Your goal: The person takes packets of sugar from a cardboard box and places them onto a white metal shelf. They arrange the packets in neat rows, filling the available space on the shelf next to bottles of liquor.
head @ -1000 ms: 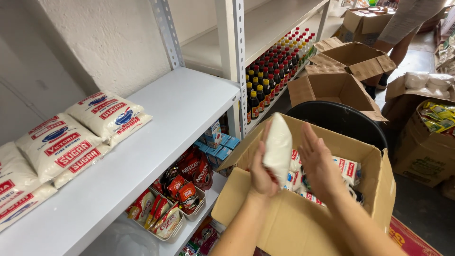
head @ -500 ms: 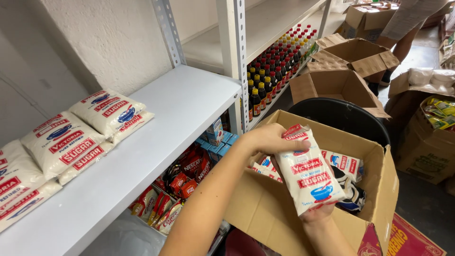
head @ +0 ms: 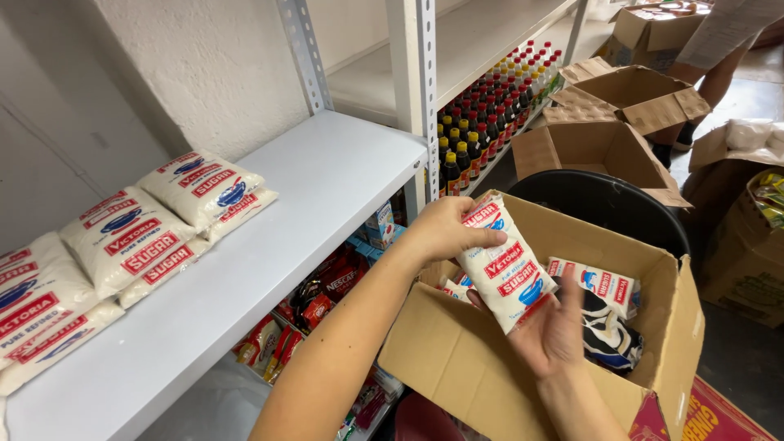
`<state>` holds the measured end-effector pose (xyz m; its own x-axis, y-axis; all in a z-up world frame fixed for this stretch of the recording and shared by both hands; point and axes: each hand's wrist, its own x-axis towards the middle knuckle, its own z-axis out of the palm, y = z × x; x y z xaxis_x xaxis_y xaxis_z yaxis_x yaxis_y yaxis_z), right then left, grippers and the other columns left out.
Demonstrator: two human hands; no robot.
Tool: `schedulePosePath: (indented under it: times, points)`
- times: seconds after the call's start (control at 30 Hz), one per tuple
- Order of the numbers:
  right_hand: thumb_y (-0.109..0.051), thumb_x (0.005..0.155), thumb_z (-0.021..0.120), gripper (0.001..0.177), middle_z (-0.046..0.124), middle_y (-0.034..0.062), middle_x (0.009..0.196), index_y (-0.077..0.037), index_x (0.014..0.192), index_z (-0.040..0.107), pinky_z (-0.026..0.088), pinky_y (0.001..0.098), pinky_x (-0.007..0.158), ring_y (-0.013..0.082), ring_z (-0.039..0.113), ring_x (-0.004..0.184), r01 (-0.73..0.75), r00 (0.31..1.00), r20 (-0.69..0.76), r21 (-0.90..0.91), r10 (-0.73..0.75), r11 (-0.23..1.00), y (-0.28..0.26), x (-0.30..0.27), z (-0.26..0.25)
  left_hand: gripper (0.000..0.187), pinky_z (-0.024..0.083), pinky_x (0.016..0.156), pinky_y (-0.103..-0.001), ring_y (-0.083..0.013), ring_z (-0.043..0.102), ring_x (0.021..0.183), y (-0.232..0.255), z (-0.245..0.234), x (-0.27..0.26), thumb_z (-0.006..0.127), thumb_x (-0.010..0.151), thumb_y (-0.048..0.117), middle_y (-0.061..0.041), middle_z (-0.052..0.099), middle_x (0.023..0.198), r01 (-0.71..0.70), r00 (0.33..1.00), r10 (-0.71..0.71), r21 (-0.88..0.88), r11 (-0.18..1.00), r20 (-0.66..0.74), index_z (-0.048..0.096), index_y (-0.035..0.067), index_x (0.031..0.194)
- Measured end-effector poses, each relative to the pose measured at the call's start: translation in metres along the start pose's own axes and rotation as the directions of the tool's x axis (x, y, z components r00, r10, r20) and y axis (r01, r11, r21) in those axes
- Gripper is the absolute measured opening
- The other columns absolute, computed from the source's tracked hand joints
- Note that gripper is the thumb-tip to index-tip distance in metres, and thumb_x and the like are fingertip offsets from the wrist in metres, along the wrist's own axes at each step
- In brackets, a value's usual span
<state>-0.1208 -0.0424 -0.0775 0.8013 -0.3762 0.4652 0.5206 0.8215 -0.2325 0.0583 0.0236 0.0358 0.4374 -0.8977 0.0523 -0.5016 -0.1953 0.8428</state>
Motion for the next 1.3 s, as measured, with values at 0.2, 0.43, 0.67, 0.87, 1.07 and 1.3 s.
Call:
schedulePosePath:
  times: [0.2, 0.43, 0.67, 0.87, 1.07, 1.3]
  points:
    - [-0.023, 0.090, 0.071, 0.052, 0.070, 0.0165, 0.124, -0.001, 0.136, 0.057, 0.061, 0.0485, 0.091, 0.0304, 0.071, 0.108, -0.248, 0.857, -0.509, -0.272, 0.080, 0.930, -0.006, 0.014, -0.028, 0.053, 0.062, 0.079, -0.033, -0.0196, 0.077, 0.087, -0.024, 0.000, -0.016, 0.090, 0.072, 0.032, -0.012, 0.079, 0.100, -0.010, 0.995, 0.003, -0.074, 0.997, -0.101, 0.073, 0.001, 0.111]
    - [-0.017, 0.093, 0.070, 0.043, 0.071, 0.0187, 0.118, 0.005, 0.128, 0.060, 0.062, 0.0449, 0.082, 0.0290, 0.073, 0.098, -0.294, 0.847, -0.530, -0.532, -0.042, 0.794, -0.012, 0.028, -0.001, 0.054, 0.065, 0.066, -0.044, -0.0271, 0.077, 0.085, -0.070, -0.001, -0.042, 0.082, 0.079, 0.028, -0.015, 0.076, 0.103, 0.199, 0.974, -0.226, -0.552, 0.810, 0.020, 0.065, 0.000, 0.121]
    - [-0.018, 0.078, 0.083, 0.040, 0.080, 0.0158, 0.097, 0.005, 0.109, 0.072, 0.061, 0.0355, 0.074, 0.0213, 0.074, 0.081, -0.559, 0.811, -0.552, -0.829, 0.193, -0.020, -0.047, 0.102, 0.049, 0.045, 0.067, 0.082, -0.043, -0.0264, 0.077, 0.100, -0.109, 0.060, -0.081, 0.072, 0.091, 0.023, -0.014, 0.075, 0.116, 0.044, 0.984, -0.176, -0.972, 0.231, 0.003, 0.060, 0.003, 0.129]
    - [-0.021, 0.076, 0.083, 0.039, 0.081, 0.0115, 0.095, -0.001, 0.109, 0.073, 0.060, 0.0325, 0.074, 0.0165, 0.074, 0.079, -0.468, 0.732, -0.555, -0.831, 0.395, -0.300, -0.052, 0.131, 0.067, 0.045, 0.066, 0.078, -0.040, -0.0284, 0.074, 0.097, -0.097, 0.075, -0.098, 0.073, 0.095, 0.019, -0.016, 0.073, 0.117, -0.090, 0.992, -0.077, -0.986, 0.143, -0.102, 0.059, -0.002, 0.132]
    - [-0.019, 0.081, 0.079, 0.042, 0.080, 0.0174, 0.098, 0.007, 0.112, 0.070, 0.060, 0.0366, 0.074, 0.0202, 0.075, 0.081, -0.604, 0.747, -0.537, -0.794, 0.392, 0.064, -0.053, 0.115, 0.026, 0.042, 0.065, 0.071, -0.037, -0.0256, 0.075, 0.094, -0.085, 0.034, -0.108, 0.074, 0.091, 0.011, -0.015, 0.074, 0.113, -0.086, 0.986, -0.105, -0.933, 0.350, -0.130, 0.061, -0.003, 0.128]
    - [-0.031, 0.096, 0.066, 0.048, 0.073, 0.0164, 0.105, 0.010, 0.120, 0.059, 0.064, 0.0313, 0.079, 0.0164, 0.075, 0.090, -0.581, 0.782, -0.362, -0.717, 0.507, 0.385, -0.045, 0.117, 0.013, 0.037, 0.062, 0.060, -0.034, -0.0221, 0.075, 0.088, -0.065, -0.012, -0.129, 0.074, 0.088, 0.010, -0.014, 0.076, 0.106, 0.077, 0.991, -0.131, -0.853, 0.517, 0.010, 0.066, -0.004, 0.121]
